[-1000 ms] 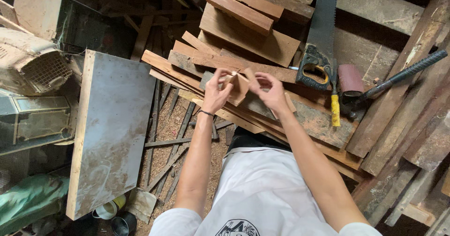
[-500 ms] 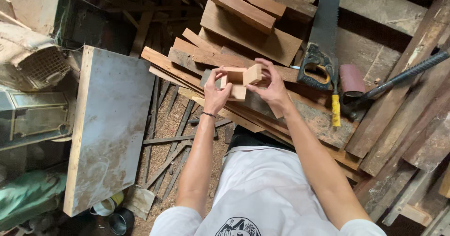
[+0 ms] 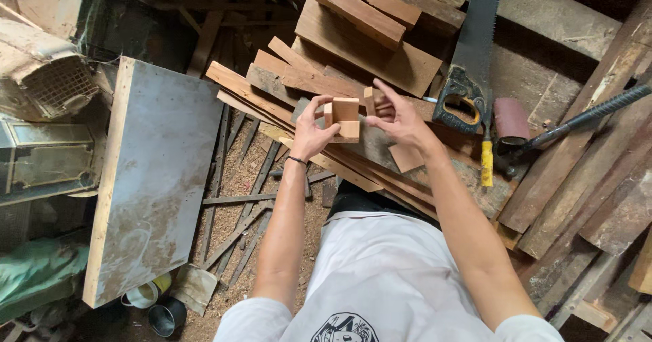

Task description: The person assembles a small wooden box by hammering nails into pre-cut pieces, then sands the edges with sandpaper. The person repeatedly checks the fit of the pieces and continues nailing them together.

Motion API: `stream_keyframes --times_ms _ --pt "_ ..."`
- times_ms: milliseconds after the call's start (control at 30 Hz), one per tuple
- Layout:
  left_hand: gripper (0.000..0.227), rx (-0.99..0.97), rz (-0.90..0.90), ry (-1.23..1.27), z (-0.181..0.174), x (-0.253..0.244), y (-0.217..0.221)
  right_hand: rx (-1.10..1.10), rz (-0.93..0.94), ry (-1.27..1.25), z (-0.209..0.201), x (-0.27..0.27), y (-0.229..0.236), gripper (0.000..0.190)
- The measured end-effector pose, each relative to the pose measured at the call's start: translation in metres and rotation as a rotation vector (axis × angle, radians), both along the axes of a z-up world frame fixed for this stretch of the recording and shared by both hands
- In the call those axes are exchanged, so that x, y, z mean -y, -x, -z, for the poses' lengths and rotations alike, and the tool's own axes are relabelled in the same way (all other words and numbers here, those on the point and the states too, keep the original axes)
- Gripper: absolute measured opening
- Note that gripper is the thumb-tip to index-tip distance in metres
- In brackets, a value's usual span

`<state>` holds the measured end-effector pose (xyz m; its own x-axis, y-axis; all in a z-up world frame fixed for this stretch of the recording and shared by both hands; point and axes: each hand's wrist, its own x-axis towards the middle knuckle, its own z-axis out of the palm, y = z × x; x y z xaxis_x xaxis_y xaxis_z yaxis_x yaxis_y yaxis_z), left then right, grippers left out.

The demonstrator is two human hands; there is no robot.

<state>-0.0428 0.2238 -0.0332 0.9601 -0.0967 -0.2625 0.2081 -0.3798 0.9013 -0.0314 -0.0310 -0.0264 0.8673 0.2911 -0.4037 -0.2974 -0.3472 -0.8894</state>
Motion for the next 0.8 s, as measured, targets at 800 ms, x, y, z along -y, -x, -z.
stream_keyframes --times_ms 800 --pt "0.068 -0.144 -0.113 0.541 0.027 0.019 0.011 0.192 0.225 -0.164 -0.016 -0.001 0.013 0.062"
